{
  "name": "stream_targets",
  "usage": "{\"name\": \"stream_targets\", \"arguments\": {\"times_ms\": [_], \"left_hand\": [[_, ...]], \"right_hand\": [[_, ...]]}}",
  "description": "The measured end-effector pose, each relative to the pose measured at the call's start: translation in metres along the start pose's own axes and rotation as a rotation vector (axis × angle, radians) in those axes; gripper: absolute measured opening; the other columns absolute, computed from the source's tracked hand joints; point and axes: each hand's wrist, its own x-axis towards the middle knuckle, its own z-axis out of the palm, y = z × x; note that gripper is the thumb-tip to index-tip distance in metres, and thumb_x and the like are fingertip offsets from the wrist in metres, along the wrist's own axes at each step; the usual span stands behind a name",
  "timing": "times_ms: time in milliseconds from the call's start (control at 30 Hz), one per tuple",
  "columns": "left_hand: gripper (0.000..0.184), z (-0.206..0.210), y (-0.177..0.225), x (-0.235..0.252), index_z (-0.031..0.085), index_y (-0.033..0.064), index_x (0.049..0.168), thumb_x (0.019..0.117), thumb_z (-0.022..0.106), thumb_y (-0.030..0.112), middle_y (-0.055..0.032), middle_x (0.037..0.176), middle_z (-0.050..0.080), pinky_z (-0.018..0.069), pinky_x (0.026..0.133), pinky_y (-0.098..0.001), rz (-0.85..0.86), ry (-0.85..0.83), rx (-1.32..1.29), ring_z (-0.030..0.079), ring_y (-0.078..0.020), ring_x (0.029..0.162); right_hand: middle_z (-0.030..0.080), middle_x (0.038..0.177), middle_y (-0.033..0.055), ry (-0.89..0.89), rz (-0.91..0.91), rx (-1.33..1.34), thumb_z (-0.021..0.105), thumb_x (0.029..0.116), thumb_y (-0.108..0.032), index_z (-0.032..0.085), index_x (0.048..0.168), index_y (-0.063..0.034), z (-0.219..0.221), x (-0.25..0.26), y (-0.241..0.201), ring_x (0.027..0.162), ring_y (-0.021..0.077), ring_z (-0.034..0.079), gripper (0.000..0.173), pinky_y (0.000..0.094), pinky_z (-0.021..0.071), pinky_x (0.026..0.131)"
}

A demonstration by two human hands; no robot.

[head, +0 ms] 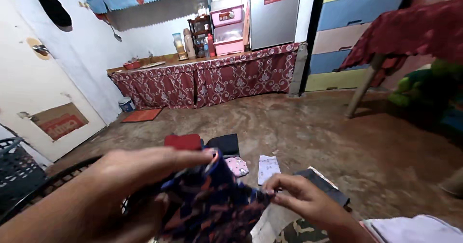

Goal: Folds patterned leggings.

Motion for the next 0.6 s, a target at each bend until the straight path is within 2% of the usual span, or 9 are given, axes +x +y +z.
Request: {"name": "stream_targets", "arguments": {"times_ms": [100, 167, 200, 233, 300, 333, 433, 533, 600], "left_hand": [[0.045, 0.006, 0.023, -0.029, 0.060, 0.0109, 0.142, 0.0979, 0.060, 0.016, -0.0084, 0.114, 0.072, 0.0570, 0.087, -0.0319, -0.072, -0.036, -0.217, 0.068, -0.0114, 0.099], [0.039, 0.018, 0.005, -0.048, 0.067, 0.0061, 0.133, 0.0968, 0.063, 0.020, -0.0076, 0.112, 0.074, 0.0592, 0.085, -0.0279, -0.042, 0.127, -0.414, 0.070, -0.0111, 0.097], [0.043, 0.013, -0.008, -0.045, 0.063, 0.0075, 0.137, 0.0970, 0.063, 0.023, -0.0049, 0.119, 0.072, 0.0589, 0.087, -0.0255, -0.044, 0.123, -0.518, 0.069, -0.0093, 0.101], [0.043, 0.008, -0.025, -0.040, 0.063, 0.0124, 0.138, 0.0971, 0.066, 0.025, -0.0014, 0.122, 0.071, 0.0588, 0.088, -0.0235, -0.070, 0.137, -0.596, 0.069, -0.0073, 0.103], [0.039, 0.007, -0.049, -0.020, 0.068, 0.0248, 0.131, 0.0922, 0.071, 0.028, 0.0060, 0.111, 0.075, 0.0599, 0.078, -0.0182, -0.194, 0.262, -0.647, 0.071, -0.0011, 0.091], [0.039, 0.010, -0.058, -0.013, 0.070, 0.0267, 0.128, 0.0885, 0.071, 0.025, 0.0051, 0.105, 0.075, 0.0601, 0.073, -0.0189, -0.266, 0.324, -0.631, 0.071, -0.0018, 0.086], [0.038, 0.017, -0.075, -0.010, 0.072, 0.0226, 0.126, 0.0879, 0.068, 0.024, -0.0011, 0.105, 0.075, 0.0609, 0.077, -0.0237, -0.305, 0.352, -0.534, 0.072, -0.0078, 0.089], [0.037, 0.011, -0.060, -0.008, 0.071, 0.0280, 0.124, 0.0876, 0.070, 0.026, 0.0071, 0.105, 0.074, 0.0595, 0.077, -0.0204, -0.283, 0.411, -0.369, 0.070, -0.0035, 0.088], [0.038, 0.005, -0.052, -0.002, 0.070, 0.0288, 0.125, 0.0877, 0.070, 0.025, 0.0095, 0.105, 0.074, 0.0591, 0.077, -0.0190, -0.231, 0.408, -0.303, 0.069, -0.0019, 0.087]], "right_hand": [[0.070, 0.095, 0.0038, -0.299, -0.091, 0.085, 0.056, 0.1059, -0.024, 0.067, 0.104, -0.0023, -0.001, -0.007, -0.017, 0.090, 0.0029, 0.066, 0.024, 0.0207, 0.0556, 0.083], [0.070, 0.093, 0.0093, -0.416, -0.148, 0.215, 0.055, 0.1058, -0.020, 0.067, 0.102, 0.0027, 0.003, -0.004, -0.025, 0.089, 0.0070, 0.067, 0.026, 0.0235, 0.0550, 0.083], [0.070, 0.092, 0.0093, -0.402, -0.165, 0.279, 0.055, 0.1055, -0.021, 0.067, 0.101, 0.0028, 0.007, -0.001, -0.028, 0.089, 0.0078, 0.067, 0.027, 0.0246, 0.0547, 0.083], [0.070, 0.092, 0.0066, -0.333, -0.172, 0.324, 0.056, 0.1053, -0.024, 0.067, 0.100, 0.0003, 0.012, 0.002, -0.029, 0.089, 0.0062, 0.066, 0.026, 0.0235, 0.0547, 0.083], [0.069, 0.095, -0.0045, -0.134, -0.133, 0.309, 0.059, 0.1041, -0.028, 0.067, 0.105, -0.0089, 0.021, 0.013, -0.025, 0.091, -0.0024, 0.064, 0.021, 0.0170, 0.0545, 0.083], [0.069, 0.096, -0.0050, -0.075, -0.095, 0.248, 0.060, 0.1035, -0.026, 0.067, 0.106, -0.0086, 0.023, 0.018, -0.020, 0.090, -0.0028, 0.064, 0.019, 0.0175, 0.0548, 0.083], [0.070, 0.091, 0.0001, 0.026, 0.013, 0.034, 0.062, 0.0986, -0.014, 0.068, 0.102, -0.0015, 0.012, 0.032, -0.011, 0.083, 0.0013, 0.065, 0.014, 0.0218, 0.0566, 0.079], [0.070, 0.094, -0.0046, 0.331, 0.075, 0.054, 0.060, 0.0973, -0.007, 0.066, 0.105, -0.0060, 0.003, 0.044, -0.019, 0.079, 0.0011, 0.066, 0.009, 0.0209, 0.0580, 0.071], [0.070, 0.097, -0.0022, 0.341, 0.086, 0.003, 0.058, 0.0991, -0.007, 0.065, 0.106, -0.0052, 0.005, 0.048, -0.023, 0.079, 0.0023, 0.067, 0.010, 0.0210, 0.0586, 0.068]]}}
